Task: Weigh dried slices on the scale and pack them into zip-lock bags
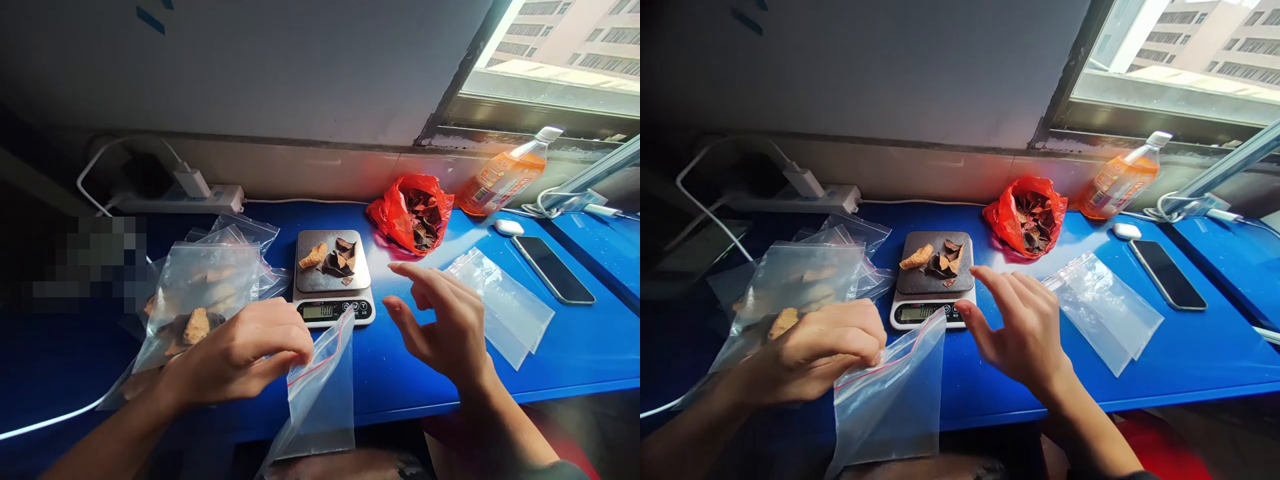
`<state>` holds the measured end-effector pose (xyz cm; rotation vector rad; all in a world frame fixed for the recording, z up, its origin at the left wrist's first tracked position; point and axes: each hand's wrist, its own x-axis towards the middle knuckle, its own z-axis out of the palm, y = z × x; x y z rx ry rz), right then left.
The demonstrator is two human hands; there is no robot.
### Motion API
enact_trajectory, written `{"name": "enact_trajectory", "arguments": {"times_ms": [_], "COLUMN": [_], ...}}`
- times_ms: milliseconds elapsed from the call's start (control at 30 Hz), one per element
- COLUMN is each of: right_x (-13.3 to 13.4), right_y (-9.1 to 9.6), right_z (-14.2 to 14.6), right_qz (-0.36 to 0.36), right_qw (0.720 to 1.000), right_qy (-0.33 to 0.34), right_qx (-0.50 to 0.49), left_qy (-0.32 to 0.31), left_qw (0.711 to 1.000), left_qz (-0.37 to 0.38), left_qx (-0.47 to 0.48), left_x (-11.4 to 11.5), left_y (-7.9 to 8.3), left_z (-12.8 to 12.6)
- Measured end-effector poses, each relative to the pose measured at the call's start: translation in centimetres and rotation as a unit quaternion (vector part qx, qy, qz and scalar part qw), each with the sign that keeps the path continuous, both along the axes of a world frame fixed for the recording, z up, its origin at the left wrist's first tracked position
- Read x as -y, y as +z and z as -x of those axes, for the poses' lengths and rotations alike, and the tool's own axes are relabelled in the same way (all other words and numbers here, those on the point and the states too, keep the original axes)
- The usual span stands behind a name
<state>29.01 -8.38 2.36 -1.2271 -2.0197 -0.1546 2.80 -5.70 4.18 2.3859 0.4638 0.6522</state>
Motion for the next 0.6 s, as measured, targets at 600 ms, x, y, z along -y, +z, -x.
{"name": "enact_trajectory", "arguments": {"times_ms": [600], "right_x": [2.0], "right_y": [3.3], "right_z": [1.6], "right_qz": [0.155], "right_qw": [0.921], "right_qy": [0.357], "right_qx": [-0.017], "left_qy": [0.141], "left_qw": [0.990], "left_qz": [-0.012], "left_qx": [0.010], "left_x": [0.3], "left_y": [1.6], "left_z": [0.6]}}
